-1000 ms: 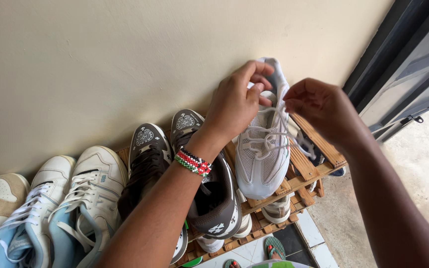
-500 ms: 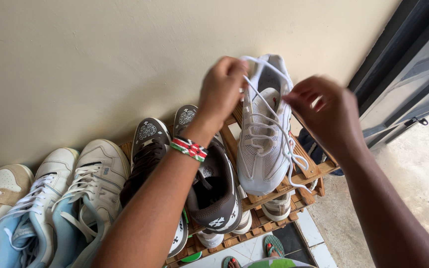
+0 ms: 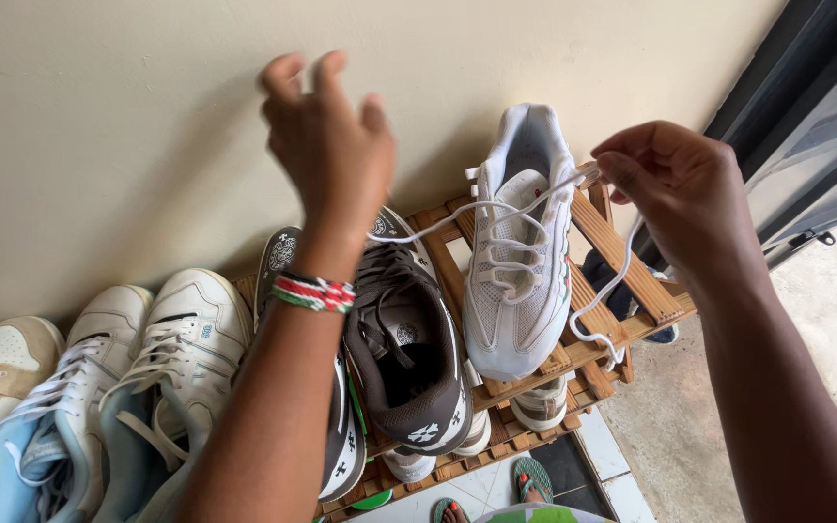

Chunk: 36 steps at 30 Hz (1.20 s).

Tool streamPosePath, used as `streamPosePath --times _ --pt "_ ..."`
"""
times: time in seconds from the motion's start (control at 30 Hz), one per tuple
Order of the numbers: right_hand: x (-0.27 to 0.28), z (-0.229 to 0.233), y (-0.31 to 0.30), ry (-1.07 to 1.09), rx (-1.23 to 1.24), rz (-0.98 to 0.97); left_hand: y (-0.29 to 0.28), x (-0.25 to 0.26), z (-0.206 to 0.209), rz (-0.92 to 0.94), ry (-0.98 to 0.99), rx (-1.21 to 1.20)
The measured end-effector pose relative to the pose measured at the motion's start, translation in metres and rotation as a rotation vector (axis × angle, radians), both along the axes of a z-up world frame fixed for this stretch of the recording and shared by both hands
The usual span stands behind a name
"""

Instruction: The person removes the laces from a white sneaker and then re-laces it by threading the laces through the eyelets and tying a knot. The shoe is placed on a wooden shoe rack among other shoes.

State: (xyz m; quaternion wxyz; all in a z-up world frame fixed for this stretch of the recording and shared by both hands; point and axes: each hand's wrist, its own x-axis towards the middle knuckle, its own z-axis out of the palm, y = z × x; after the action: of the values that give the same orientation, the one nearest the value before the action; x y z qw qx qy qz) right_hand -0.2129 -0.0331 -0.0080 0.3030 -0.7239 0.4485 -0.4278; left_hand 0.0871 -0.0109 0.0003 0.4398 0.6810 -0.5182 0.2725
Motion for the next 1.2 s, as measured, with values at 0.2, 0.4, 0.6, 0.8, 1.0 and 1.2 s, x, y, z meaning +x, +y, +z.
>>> streamPosePath --times 0.2,0.4,0.6,0.8,1.0,1.2 --pt "0.011 0.001 0.006 -0.177 -0.023 0.174 0.010 -0.098 -0.009 -0.825 0.194 0.796" --pt "0.001 -0.002 0.000 -0.147 0.081 0.069 0.004 -0.088 -0.003 -0.481 0.235 0.248" --pt "0.012 -0.014 0.000 -0.189 0.110 0.116 0.001 -0.083 -0.004 -1.131 0.754 0.397" --pt "0.017 -0.020 -0.001 -0.203 0.170 0.097 0.003 -0.088 -0.011 -0.879 0.381 0.440" --pt "0.015 -0.018 0.002 -0.246 0.190 0.165 -0.001 -0.077 -0.018 -0.869 -0.005 -0.022" --pt "0.021 -0.018 0.007 -0.291 0.274 0.110 0.003 -0.096 -0.024 -0.772 -0.045 0.344"
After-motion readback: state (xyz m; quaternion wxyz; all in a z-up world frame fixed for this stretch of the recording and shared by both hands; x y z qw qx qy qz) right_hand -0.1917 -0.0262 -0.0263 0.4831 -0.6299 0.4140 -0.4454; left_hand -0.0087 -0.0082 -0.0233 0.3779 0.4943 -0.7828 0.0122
